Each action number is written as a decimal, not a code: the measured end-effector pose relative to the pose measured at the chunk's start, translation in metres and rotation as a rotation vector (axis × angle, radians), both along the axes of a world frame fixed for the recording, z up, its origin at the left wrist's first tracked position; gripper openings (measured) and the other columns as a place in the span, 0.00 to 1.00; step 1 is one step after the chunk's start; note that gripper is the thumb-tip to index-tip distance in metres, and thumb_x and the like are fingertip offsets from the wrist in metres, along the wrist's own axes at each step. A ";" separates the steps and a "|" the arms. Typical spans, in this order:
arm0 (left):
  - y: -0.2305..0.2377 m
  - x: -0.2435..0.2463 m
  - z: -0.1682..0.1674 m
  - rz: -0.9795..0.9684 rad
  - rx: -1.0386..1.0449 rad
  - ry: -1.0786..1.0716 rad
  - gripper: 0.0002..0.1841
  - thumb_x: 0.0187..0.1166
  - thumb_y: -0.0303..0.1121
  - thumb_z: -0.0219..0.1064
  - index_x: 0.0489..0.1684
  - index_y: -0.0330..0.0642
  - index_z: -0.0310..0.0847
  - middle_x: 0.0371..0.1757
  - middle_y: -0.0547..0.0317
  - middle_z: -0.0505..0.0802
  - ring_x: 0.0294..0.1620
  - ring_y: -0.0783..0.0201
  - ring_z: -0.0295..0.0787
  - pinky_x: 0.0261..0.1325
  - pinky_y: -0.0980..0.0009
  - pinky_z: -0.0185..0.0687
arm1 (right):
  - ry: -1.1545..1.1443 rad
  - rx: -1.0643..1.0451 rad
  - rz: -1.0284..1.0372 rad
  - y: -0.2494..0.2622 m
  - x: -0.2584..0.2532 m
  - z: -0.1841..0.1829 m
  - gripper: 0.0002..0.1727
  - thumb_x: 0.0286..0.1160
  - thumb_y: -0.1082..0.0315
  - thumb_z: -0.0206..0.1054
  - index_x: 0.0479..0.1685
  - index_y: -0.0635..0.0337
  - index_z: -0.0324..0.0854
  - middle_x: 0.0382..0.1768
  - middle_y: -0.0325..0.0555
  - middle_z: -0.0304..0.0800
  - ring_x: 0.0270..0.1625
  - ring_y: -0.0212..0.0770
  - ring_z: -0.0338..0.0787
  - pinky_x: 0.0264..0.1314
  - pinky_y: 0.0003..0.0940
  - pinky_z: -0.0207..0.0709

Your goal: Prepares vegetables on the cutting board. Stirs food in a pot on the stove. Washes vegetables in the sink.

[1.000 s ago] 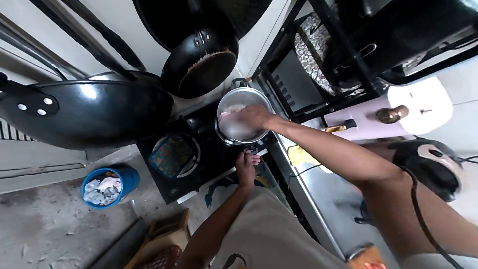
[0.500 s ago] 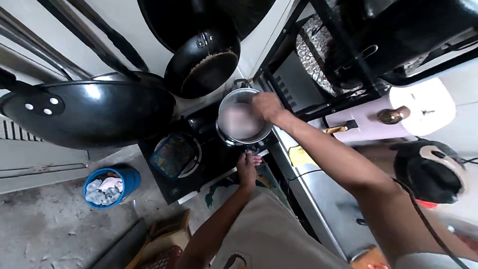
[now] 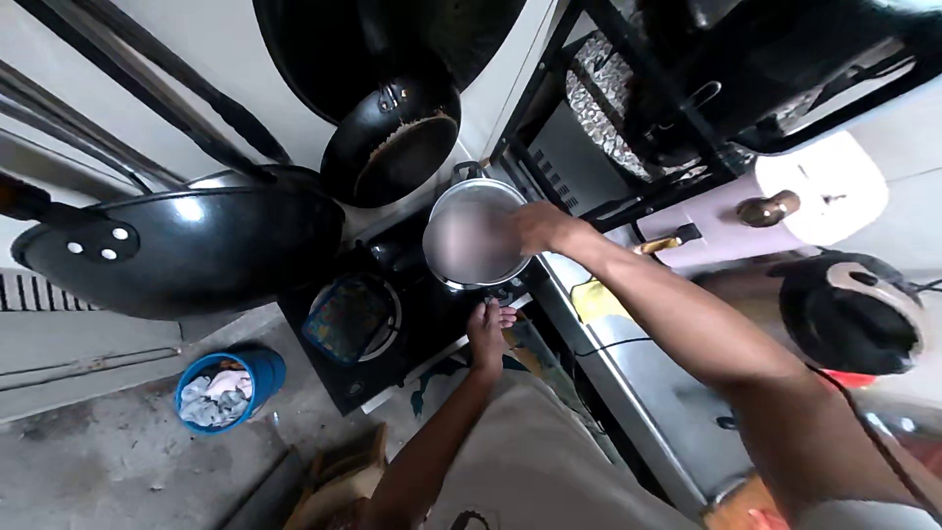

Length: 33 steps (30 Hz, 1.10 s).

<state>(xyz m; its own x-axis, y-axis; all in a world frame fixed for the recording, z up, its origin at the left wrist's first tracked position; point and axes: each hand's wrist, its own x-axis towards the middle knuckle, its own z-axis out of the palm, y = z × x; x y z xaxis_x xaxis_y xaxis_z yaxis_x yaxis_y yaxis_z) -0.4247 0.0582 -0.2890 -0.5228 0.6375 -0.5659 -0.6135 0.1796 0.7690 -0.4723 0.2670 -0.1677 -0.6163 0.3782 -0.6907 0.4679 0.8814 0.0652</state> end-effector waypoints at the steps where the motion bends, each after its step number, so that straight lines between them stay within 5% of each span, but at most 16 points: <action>1: 0.000 -0.001 0.000 0.002 0.007 0.002 0.19 0.95 0.35 0.51 0.53 0.23 0.78 0.40 0.45 0.96 0.39 0.60 0.95 0.51 0.65 0.91 | -0.020 -0.017 0.005 -0.007 -0.001 -0.006 0.12 0.71 0.61 0.73 0.44 0.60 0.89 0.50 0.61 0.91 0.57 0.66 0.88 0.51 0.73 0.77; 5: -0.003 -0.003 -0.001 -0.022 0.009 0.022 0.19 0.95 0.36 0.51 0.50 0.24 0.80 0.39 0.45 0.95 0.39 0.59 0.95 0.51 0.65 0.91 | 0.110 -0.030 -0.023 -0.011 -0.002 -0.044 0.12 0.67 0.64 0.76 0.47 0.60 0.89 0.52 0.62 0.90 0.59 0.67 0.88 0.54 0.74 0.78; 9: -0.008 -0.008 -0.003 -0.084 0.038 0.035 0.19 0.94 0.35 0.52 0.49 0.24 0.81 0.41 0.44 0.96 0.40 0.57 0.95 0.51 0.63 0.91 | 0.219 -0.010 -0.121 -0.009 0.002 -0.035 0.12 0.70 0.61 0.75 0.44 0.60 0.88 0.49 0.60 0.91 0.56 0.65 0.90 0.52 0.72 0.79; 14: -0.034 -0.010 -0.027 -0.347 0.038 0.098 0.17 0.91 0.32 0.57 0.67 0.29 0.80 0.49 0.47 0.96 0.43 0.60 0.95 0.50 0.64 0.91 | 0.394 0.098 -0.294 -0.029 0.049 0.005 0.13 0.78 0.60 0.68 0.36 0.62 0.88 0.38 0.61 0.90 0.46 0.67 0.91 0.42 0.70 0.79; 18: -0.050 -0.008 -0.054 -0.530 -0.140 -0.083 0.19 0.93 0.36 0.53 0.72 0.33 0.78 0.56 0.46 0.94 0.48 0.60 0.93 0.52 0.63 0.87 | 0.672 0.131 -0.468 -0.057 0.112 -0.013 0.17 0.90 0.53 0.57 0.50 0.58 0.83 0.35 0.55 0.90 0.40 0.61 0.93 0.40 0.64 0.84; 23: -0.038 0.001 -0.093 -0.628 -0.288 -0.244 0.20 0.93 0.36 0.52 0.76 0.36 0.74 0.64 0.48 0.90 0.55 0.62 0.89 0.59 0.65 0.82 | 0.817 0.104 -0.660 -0.082 0.153 -0.075 0.18 0.92 0.53 0.55 0.57 0.60 0.79 0.37 0.54 0.90 0.40 0.59 0.93 0.42 0.61 0.86; 28: -0.004 0.026 -0.129 -0.556 -0.347 -0.330 0.23 0.95 0.38 0.49 0.83 0.36 0.66 0.73 0.47 0.84 0.63 0.61 0.85 0.66 0.66 0.78 | 1.197 0.124 -0.839 -0.124 0.191 -0.057 0.13 0.91 0.59 0.59 0.57 0.59 0.79 0.35 0.49 0.87 0.31 0.44 0.88 0.35 0.47 0.86; 33: 0.025 0.047 -0.150 -0.304 -0.252 -0.405 0.19 0.95 0.33 0.48 0.79 0.35 0.64 0.70 0.47 0.83 0.59 0.62 0.83 0.62 0.70 0.79 | 1.214 0.119 -1.221 -0.169 0.272 -0.090 0.16 0.90 0.55 0.60 0.57 0.60 0.81 0.36 0.49 0.88 0.35 0.43 0.89 0.42 0.49 0.86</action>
<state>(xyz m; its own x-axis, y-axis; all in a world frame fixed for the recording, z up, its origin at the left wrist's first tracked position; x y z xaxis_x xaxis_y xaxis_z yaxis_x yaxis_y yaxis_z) -0.3775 0.0834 -0.4392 -0.0461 0.5448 -0.8373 -0.7423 0.5422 0.3937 -0.2005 0.0985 -0.2582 -0.0640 0.9977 -0.0213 0.6373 0.0245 -0.7703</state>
